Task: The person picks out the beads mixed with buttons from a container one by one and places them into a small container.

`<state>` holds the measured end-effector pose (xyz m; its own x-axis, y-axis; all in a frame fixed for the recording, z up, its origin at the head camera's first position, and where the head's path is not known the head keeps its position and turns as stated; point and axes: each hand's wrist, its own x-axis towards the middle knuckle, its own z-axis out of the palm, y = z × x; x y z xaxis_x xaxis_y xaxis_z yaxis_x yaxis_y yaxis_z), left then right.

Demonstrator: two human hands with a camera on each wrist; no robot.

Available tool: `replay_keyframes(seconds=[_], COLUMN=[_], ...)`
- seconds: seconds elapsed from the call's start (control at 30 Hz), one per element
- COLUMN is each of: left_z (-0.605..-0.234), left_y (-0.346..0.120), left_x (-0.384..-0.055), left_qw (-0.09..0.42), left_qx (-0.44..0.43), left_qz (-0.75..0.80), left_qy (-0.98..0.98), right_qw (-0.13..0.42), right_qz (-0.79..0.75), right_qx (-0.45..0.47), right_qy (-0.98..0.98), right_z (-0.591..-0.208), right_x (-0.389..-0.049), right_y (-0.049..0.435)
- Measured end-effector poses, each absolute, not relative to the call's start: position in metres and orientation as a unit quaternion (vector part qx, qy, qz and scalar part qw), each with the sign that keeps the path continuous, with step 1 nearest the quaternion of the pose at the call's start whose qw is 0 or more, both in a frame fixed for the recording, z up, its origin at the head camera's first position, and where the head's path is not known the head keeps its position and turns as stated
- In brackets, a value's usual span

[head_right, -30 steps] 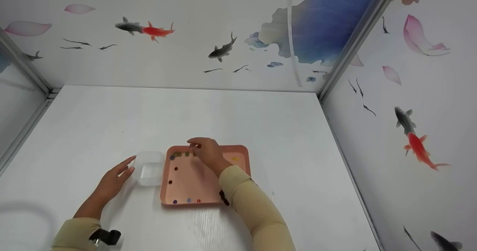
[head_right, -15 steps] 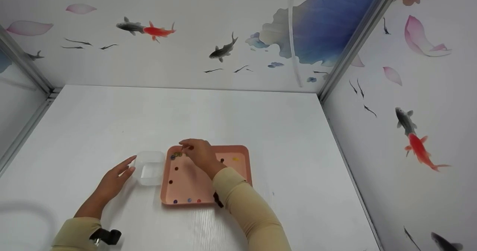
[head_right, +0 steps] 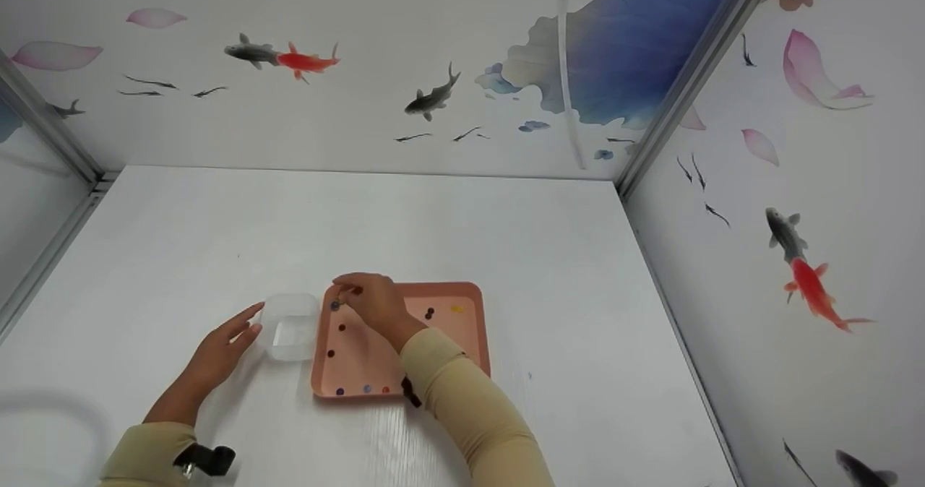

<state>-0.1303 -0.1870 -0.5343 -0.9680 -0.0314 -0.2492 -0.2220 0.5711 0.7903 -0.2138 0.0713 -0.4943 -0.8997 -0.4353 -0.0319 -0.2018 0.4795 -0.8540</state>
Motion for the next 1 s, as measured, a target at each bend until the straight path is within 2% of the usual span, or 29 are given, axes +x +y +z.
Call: replay_keyframes(seconds=[0.57, 1.0], left_z=[-0.533, -0.535], left_y=[-0.186, -0.189], left_x=[-0.131, -0.131], left_qw=[0.106, 0.097], left_qx=[-0.084, -0.058], left_qz=[0.461, 0.452], left_qy=[0.877, 0.885], right_qw=[0.142, 0.154], right_qz=[-0.462, -0.483], right_qx=[-0.19, -0.18], right_qy=[0.855, 0.843], right_z=[-0.493, -0.493], right_x=[-0.208, -0.204], right_y=[0.05, 0.033])
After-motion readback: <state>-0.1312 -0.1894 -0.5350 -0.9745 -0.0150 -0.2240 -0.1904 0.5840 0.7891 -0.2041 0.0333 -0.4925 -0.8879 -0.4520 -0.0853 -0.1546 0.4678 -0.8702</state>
